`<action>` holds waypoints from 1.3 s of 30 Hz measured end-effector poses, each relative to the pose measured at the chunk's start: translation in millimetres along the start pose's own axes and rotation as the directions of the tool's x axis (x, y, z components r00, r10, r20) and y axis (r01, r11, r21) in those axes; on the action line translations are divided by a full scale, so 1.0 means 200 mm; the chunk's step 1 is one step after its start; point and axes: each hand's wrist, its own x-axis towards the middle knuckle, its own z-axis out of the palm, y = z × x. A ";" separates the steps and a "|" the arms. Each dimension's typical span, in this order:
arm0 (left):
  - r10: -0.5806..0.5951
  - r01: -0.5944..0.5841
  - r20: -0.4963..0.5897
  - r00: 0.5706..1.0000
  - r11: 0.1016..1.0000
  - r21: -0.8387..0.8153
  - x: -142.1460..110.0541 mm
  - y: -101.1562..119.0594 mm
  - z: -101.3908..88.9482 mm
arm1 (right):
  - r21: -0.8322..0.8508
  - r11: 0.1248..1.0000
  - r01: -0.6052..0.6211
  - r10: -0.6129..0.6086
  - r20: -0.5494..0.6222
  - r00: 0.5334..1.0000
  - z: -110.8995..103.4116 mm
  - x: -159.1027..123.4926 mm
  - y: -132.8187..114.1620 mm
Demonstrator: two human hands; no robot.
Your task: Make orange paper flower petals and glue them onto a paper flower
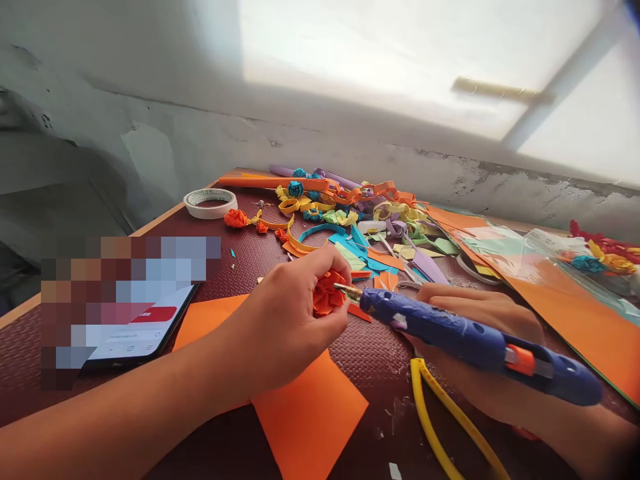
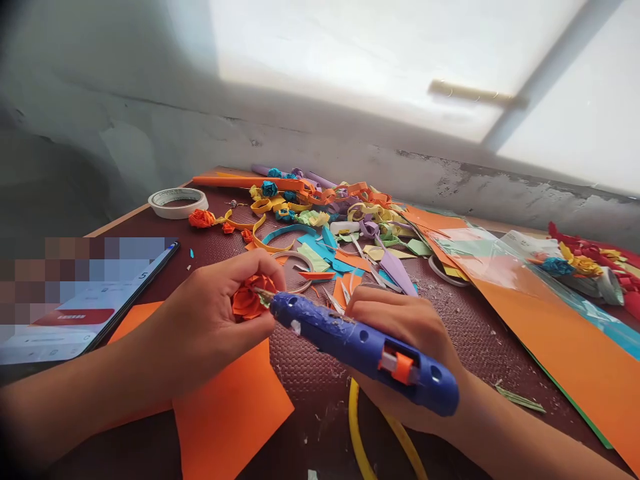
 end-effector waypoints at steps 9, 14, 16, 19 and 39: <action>0.030 -0.030 0.014 0.999 0.999 0.026 0.01 0.00 -0.01 | -0.001 0.998 -0.070 0.070 -0.096 0.993 0.00 0.01 -0.06; 0.008 -0.008 0.006 1.000 1.000 0.006 0.01 0.00 -0.01 | 0.021 0.996 -0.086 0.087 -0.072 0.994 0.01 0.01 -0.05; 0.018 -0.018 0.005 1.000 1.000 0.000 0.01 0.00 -0.01 | 0.017 0.996 -0.088 0.089 -0.043 0.995 0.02 0.01 -0.04; 0.034 -0.033 0.031 0.999 0.999 -0.027 0.01 -0.01 -0.01 | 0.031 0.995 -0.090 0.090 -0.009 0.996 0.02 0.00 -0.02; 0.028 -0.029 -0.039 0.999 0.999 -0.031 0.01 -0.01 0.00 | 0.040 0.996 -0.075 0.073 0.044 0.996 0.02 -0.02 0.02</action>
